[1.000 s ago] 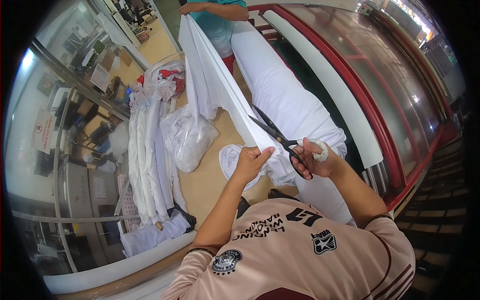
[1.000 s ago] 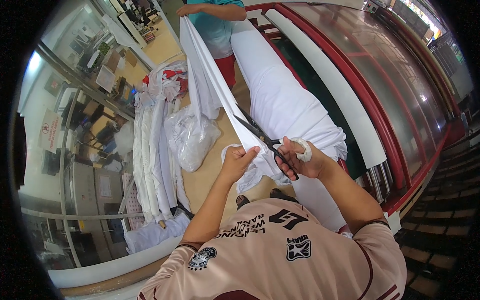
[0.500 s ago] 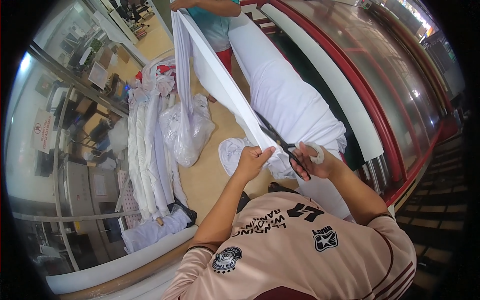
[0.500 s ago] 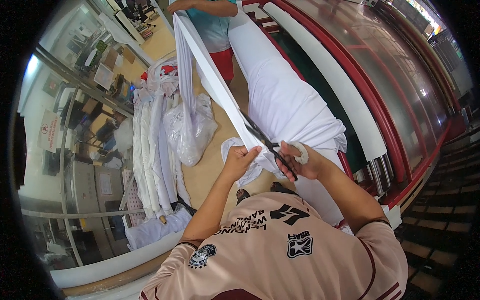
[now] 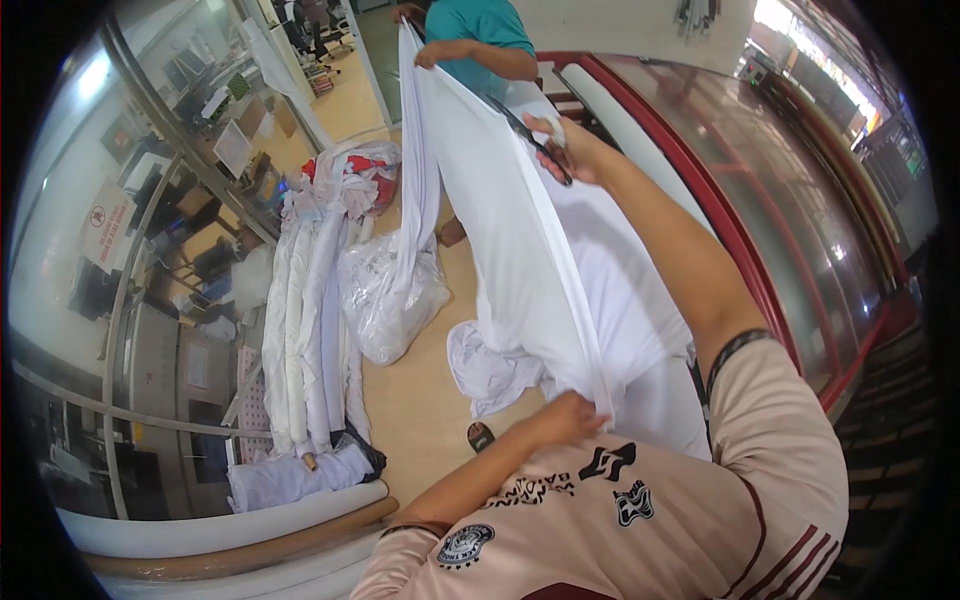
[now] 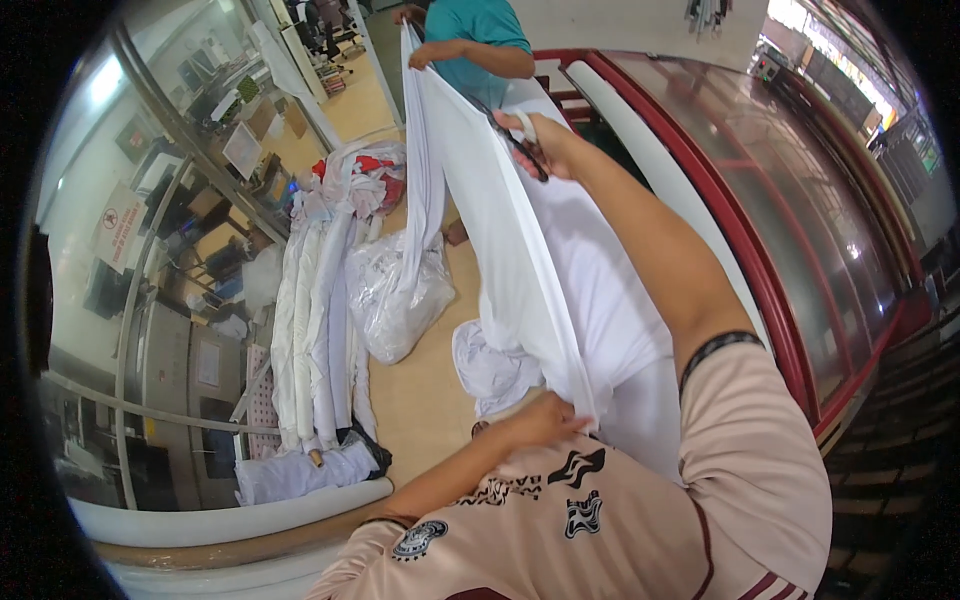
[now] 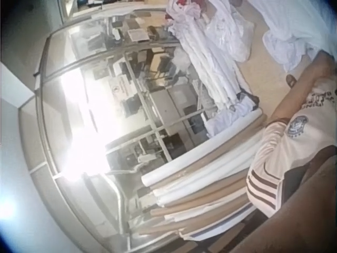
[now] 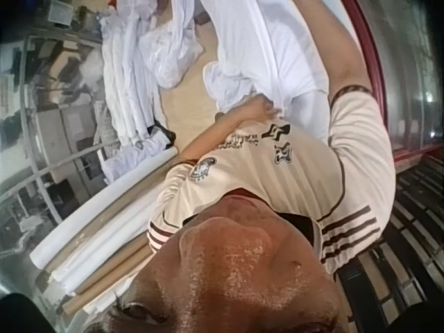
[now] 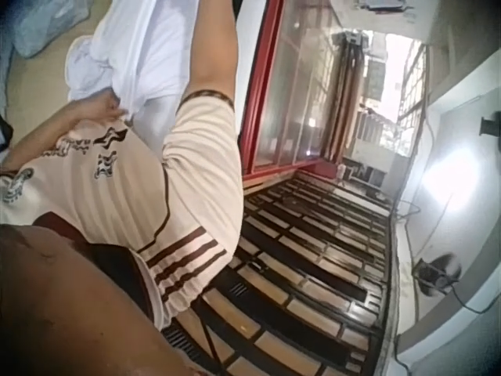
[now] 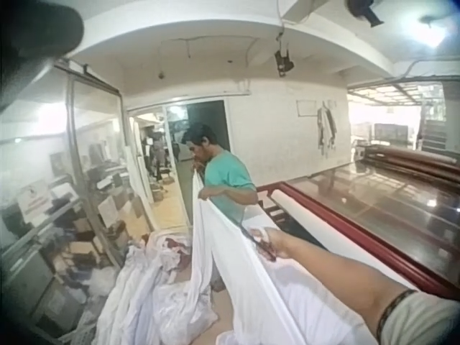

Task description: Cutting large rolls of white fabric with scissors.

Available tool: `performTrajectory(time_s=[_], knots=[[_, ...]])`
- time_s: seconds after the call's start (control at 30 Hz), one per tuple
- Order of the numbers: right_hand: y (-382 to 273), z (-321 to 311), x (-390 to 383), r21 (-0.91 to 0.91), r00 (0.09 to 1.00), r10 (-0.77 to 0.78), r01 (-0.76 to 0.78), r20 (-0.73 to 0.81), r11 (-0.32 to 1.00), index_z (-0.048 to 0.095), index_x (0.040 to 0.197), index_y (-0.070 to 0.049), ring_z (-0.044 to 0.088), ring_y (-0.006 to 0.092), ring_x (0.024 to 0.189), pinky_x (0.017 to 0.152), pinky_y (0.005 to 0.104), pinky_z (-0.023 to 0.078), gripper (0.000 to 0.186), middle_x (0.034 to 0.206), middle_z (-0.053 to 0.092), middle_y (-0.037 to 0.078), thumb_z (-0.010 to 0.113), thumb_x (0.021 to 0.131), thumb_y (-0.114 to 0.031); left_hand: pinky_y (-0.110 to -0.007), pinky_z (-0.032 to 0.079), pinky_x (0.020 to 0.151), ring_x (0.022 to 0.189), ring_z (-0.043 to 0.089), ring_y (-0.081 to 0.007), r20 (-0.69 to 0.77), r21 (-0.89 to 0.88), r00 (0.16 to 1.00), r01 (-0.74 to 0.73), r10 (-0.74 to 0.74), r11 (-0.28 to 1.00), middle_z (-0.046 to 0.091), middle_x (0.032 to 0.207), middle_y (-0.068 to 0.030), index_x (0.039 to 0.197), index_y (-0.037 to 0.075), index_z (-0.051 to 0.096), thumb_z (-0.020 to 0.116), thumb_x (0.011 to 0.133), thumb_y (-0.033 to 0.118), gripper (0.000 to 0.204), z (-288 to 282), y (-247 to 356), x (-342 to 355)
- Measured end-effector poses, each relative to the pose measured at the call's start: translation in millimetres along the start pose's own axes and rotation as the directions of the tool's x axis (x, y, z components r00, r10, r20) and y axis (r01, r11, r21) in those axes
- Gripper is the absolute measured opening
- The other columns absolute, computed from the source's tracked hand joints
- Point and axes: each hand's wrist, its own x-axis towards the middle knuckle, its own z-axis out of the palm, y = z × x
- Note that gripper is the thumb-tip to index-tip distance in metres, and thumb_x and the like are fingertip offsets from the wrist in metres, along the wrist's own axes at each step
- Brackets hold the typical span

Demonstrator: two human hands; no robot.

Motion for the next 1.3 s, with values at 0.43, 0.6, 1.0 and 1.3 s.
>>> performTrajectory(time_s=[0.43, 0.6, 1.0, 1.3], knots=[[0.3, 52.8, 149.1, -0.979, 0.863, -0.471, -0.116, -0.182, 0.165, 0.069, 0.086, 0.003, 0.067, 0.0319, 0.089, 0.077, 0.0402, 0.052, 0.066, 0.098, 0.067, 0.024, 0.072, 0.065, -0.060, -0.045, 0.045, 0.062, 0.061, 0.057, -0.0375, 0.332, 0.104, 0.943, -0.008, -0.028, 0.995, 0.059, 0.064, -0.0227, 0.064, -0.003, 0.062, 0.065, 0.081, 0.035, 0.041, 2.3, -25.6, -20.3], [72.6, 19.7, 176.5, -0.944, 0.835, -0.470, -0.162, -0.286, 0.287, 0.067, 0.093, 0.004, 0.064, 0.0390, 0.098, 0.086, 0.0432, 0.050, 0.044, 0.099, 0.066, 0.026, 0.066, 0.070, -0.034, -0.044, 0.044, 0.060, 0.058, 0.055, -0.0358, 0.256, 0.043, 0.967, -0.014, 0.003, 0.999, 0.057, 0.063, -0.0225, 0.063, -0.004, 0.059, 0.059, 0.088, 0.037, 0.048, 4.5, -31.9, -31.6], [74.4, -2.9, -32.4, -0.378, 0.903, -0.308, 0.185, -0.298, 0.907, 0.057, 0.080, -0.002, 0.043, 0.0072, 0.055, 0.050, 0.0239, 0.034, 0.019, 0.066, 0.052, -0.001, 0.075, 0.071, -0.002, -0.023, 0.037, 0.053, 0.059, 0.045, -0.0053, -0.671, -0.524, 0.564, 0.098, -0.481, 0.846, 0.054, 0.063, 0.0013, 0.123, 0.007, 0.061, 0.060, 0.087, 0.009, 0.036, -96.8, -57.2, 3.7], [116.5, 22.2, -226.0, -0.274, 0.908, -0.273, 0.187, -0.318, 0.943, 0.051, 0.087, -0.004, 0.049, 0.0014, 0.065, 0.058, 0.0168, 0.042, 0.028, 0.072, 0.054, -0.003, 0.074, 0.074, 0.005, -0.032, 0.044, 0.056, 0.052, 0.051, -0.0123, -0.630, -0.416, 0.743, -0.076, -0.227, 0.906, 0.059, 0.055, -0.0071, 0.090, 0.002, 0.074, 0.065, 0.085, 0.045, 0.045, -146.6, 65.7, 107.4]])
